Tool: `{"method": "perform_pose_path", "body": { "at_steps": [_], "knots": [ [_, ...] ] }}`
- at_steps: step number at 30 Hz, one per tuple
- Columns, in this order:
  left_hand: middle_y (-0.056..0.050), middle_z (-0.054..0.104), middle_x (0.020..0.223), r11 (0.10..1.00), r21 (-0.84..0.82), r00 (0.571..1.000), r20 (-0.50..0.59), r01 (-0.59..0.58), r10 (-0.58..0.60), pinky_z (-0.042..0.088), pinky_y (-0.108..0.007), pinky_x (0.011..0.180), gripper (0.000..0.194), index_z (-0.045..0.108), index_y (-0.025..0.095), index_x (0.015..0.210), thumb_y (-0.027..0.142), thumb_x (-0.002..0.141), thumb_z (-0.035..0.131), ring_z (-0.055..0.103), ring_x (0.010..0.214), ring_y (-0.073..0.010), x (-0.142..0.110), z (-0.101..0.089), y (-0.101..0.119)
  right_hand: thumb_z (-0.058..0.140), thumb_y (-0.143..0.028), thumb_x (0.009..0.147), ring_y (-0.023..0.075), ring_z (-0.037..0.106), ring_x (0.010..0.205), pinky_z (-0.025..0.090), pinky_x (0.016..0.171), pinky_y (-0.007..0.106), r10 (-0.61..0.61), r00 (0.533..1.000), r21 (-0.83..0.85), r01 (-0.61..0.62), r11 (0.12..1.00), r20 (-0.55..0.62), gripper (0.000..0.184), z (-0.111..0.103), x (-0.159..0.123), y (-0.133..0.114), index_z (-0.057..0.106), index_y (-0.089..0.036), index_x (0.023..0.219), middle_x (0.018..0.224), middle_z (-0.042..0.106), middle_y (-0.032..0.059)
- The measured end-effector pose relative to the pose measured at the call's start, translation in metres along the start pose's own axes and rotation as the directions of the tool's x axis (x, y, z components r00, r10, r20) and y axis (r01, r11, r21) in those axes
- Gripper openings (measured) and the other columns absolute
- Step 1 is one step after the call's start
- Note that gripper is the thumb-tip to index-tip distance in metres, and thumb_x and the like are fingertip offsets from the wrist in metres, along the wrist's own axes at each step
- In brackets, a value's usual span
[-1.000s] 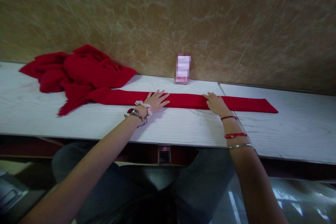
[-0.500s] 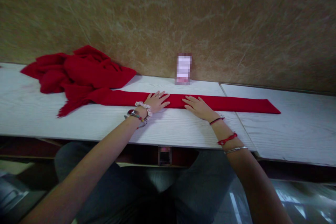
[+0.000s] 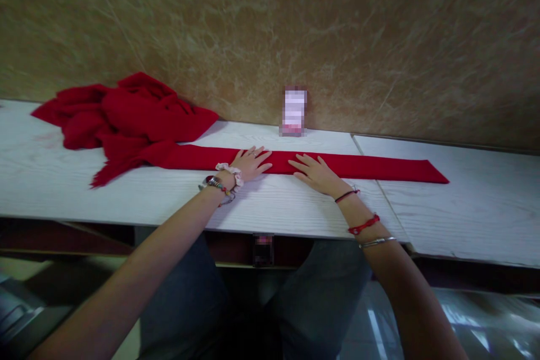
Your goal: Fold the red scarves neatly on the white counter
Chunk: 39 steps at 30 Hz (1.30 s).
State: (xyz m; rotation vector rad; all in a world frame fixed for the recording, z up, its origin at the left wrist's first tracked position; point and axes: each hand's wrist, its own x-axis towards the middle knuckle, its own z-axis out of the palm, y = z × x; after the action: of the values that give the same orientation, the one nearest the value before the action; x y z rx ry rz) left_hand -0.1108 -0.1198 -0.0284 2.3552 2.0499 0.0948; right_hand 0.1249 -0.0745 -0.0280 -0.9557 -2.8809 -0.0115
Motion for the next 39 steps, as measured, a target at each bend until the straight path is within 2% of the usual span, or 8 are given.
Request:
{"method": "perform_pose_path", "body": {
  "at_steps": [5,12,21,25,30,33,35,39],
  "knots": [
    [-0.005,0.023,0.145,1.000,0.016,1.000,0.023,-0.002,0.002,0.020,-0.050,0.103,0.054,0.026,0.026,0.139,0.051,0.091,0.023,0.019,0.132,-0.0289,-0.003,-0.005,0.002,0.023,-0.044,0.091,0.0229,0.024,0.131,0.023,0.101,0.054,0.009,1.000,0.006,-0.009,1.000,-0.009,0.048,0.004,0.001,0.003,0.031,-0.029,0.136,0.143,0.030,0.0062],
    [-0.005,0.022,0.146,1.000,0.029,1.000,0.022,-0.007,0.006,0.020,-0.051,0.103,0.055,0.026,0.026,0.139,0.053,0.091,0.022,0.018,0.132,-0.0288,-0.001,-0.002,0.000,0.024,-0.043,0.091,0.0242,0.026,0.130,0.024,0.101,0.054,-0.011,0.999,0.014,0.012,1.000,-0.035,0.048,0.004,0.000,0.004,0.034,-0.026,0.135,0.143,0.032,0.0073],
    [-0.004,0.022,0.146,0.999,0.013,0.998,0.027,0.053,-0.053,0.019,-0.046,0.104,0.052,0.026,0.028,0.138,0.050,0.092,0.024,0.019,0.133,-0.0258,-0.005,-0.005,-0.004,0.025,-0.043,0.091,0.0237,0.029,0.129,0.026,0.100,0.054,-0.008,0.998,0.016,0.009,1.000,-0.056,0.048,0.006,-0.001,0.005,0.036,-0.024,0.134,0.141,0.034,0.0091],
    [-0.005,0.025,0.145,0.993,0.042,0.994,0.005,0.112,-0.112,0.021,-0.044,0.104,0.051,0.030,0.026,0.137,0.048,0.092,0.026,0.022,0.131,-0.0269,-0.015,-0.007,-0.032,0.027,-0.041,0.092,0.0236,0.031,0.128,0.027,0.100,0.051,-0.012,0.998,-0.007,0.011,1.000,-0.068,0.047,0.005,0.000,0.002,0.040,-0.021,0.132,0.139,0.037,0.0099],
    [-0.006,0.032,0.141,0.962,0.095,0.965,-0.096,0.254,-0.245,0.024,-0.044,0.102,0.047,0.036,0.023,0.134,0.043,0.092,0.026,0.027,0.129,-0.0258,-0.048,-0.006,-0.092,0.032,-0.041,0.090,0.0245,0.039,0.122,0.032,0.098,0.047,0.007,0.995,-0.002,-0.007,1.000,-0.101,0.044,0.006,0.005,0.000,0.051,-0.016,0.121,0.130,0.048,0.0115],
    [-0.006,0.036,0.139,0.942,0.086,0.936,-0.172,0.324,-0.306,0.025,-0.047,0.100,0.043,0.040,0.024,0.131,0.039,0.092,0.027,0.030,0.128,-0.0250,-0.065,-0.004,-0.119,0.035,-0.038,0.090,0.0248,0.044,0.117,0.035,0.096,0.044,0.002,0.993,-0.008,-0.003,1.000,-0.116,0.041,0.004,0.009,-0.001,0.055,-0.012,0.115,0.124,0.053,0.0138],
    [-0.007,0.037,0.138,0.941,0.070,0.927,-0.211,0.332,-0.311,0.026,-0.050,0.098,0.043,0.041,0.023,0.129,0.039,0.092,0.027,0.031,0.126,-0.0260,-0.071,-0.002,-0.127,0.039,-0.039,0.088,0.0267,0.047,0.113,0.038,0.093,0.044,-0.014,0.995,-0.042,0.010,0.999,-0.095,0.041,0.000,0.012,-0.003,0.055,-0.009,0.111,0.120,0.054,0.0166],
    [-0.009,0.038,0.137,0.939,0.049,0.917,-0.235,0.341,-0.321,0.028,-0.052,0.096,0.043,0.043,0.020,0.128,0.039,0.092,0.027,0.032,0.124,-0.0274,-0.072,0.000,-0.127,0.042,-0.042,0.086,0.0286,0.051,0.106,0.043,0.086,0.043,-0.056,0.997,-0.094,0.052,0.994,-0.044,0.046,-0.009,0.026,-0.013,0.054,-0.007,0.114,0.116,0.056,0.0188]
  ]
}}
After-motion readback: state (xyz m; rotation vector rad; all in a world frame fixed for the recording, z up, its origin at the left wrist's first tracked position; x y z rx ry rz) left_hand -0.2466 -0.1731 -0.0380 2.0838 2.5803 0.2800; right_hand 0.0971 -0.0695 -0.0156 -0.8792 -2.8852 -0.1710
